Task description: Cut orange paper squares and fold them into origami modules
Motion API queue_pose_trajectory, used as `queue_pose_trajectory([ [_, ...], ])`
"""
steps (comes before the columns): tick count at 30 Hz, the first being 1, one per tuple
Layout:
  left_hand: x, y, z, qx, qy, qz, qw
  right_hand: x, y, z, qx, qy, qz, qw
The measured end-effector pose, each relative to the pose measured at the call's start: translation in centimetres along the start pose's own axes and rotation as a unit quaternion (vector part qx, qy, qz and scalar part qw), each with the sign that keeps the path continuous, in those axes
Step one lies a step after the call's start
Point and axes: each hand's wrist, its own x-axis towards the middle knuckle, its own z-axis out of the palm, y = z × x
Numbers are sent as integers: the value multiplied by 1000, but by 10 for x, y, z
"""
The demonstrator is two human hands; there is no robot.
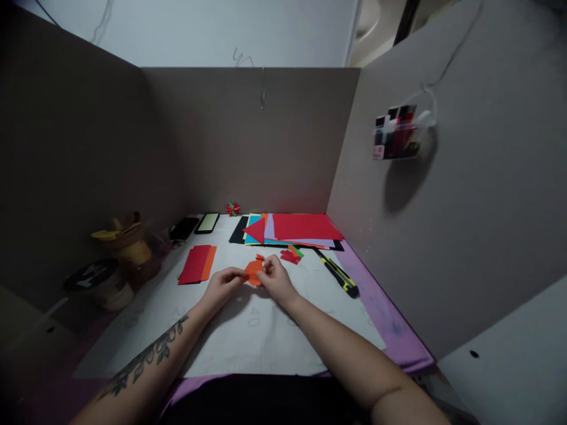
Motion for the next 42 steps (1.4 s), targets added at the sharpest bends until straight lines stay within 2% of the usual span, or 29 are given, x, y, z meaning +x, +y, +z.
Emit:
queue_pose_trajectory([
  [3, -1, 3, -2, -3, -10, 5, 1000, 0, 0, -5, -12, -10, -13, 1000],
  [8, -2, 7, -4, -19, 17, 11, 1000, 2, 1, -15, -67, -41, -74, 994],
  [13, -1, 4, -6, -20, 29, 6, 999, 4, 1, -15, -89, -59, -69, 992],
  [19, -1, 4, -6, -7, 33, 25, 999, 6, 3, -16, -83, -34, -91, 992],
  [25, 0, 2, -3, 8, 56, 43, 997, 2, 1, -10, -36, -23, -71, 997],
  [33, -2, 9, 2, -17, 64, 27, 997, -6, -7, 2, -40, 15, -67, 997],
  [42, -4, 8, 3, -7, 71, 16, 997, -6, -5, 1, -40, 38, -79, 995],
])
